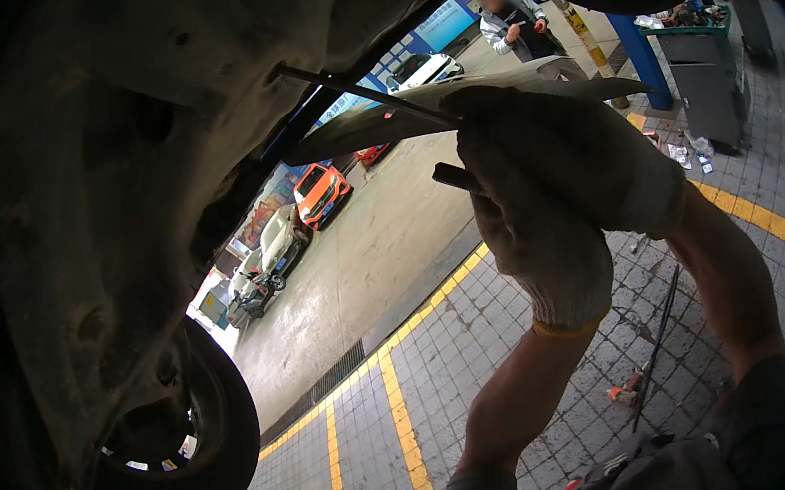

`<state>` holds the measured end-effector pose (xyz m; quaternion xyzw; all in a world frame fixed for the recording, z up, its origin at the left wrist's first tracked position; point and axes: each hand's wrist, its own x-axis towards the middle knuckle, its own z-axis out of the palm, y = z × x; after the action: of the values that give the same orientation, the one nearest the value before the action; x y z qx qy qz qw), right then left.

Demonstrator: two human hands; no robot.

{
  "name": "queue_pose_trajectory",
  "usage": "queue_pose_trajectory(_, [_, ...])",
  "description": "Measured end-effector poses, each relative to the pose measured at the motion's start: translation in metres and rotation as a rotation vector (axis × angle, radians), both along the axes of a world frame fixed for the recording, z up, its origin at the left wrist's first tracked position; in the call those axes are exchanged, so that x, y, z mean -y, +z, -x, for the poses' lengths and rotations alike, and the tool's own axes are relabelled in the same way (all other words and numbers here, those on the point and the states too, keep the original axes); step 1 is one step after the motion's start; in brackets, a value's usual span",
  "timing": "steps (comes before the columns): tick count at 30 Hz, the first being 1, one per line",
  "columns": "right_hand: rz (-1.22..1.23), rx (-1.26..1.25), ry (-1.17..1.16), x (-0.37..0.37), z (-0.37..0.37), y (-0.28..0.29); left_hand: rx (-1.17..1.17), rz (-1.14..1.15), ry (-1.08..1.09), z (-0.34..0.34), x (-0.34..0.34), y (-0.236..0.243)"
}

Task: The person removes a dashboard trim panel from the passenger side of an orange pickup truck, then walks to a white car on a lift. Under the white car, the person uses a hammer and punch to tap a bolt, then uses an impact wrench to remove bolts from the undercarriage.

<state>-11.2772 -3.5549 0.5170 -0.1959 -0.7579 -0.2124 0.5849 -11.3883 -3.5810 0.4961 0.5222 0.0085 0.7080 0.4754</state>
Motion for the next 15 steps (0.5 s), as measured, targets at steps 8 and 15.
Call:
queue_pose_trajectory(8, [-0.283, 0.188, -0.232, -0.008, -0.021, 0.025, 0.058, 0.06, -0.123, -0.009, 0.007, 0.0])
queue_pose_trajectory(15, [-0.259, 0.111, -0.187, -0.019, -0.014, 0.012, 0.066, 0.004, -0.228, 0.0, 0.004, 0.002])
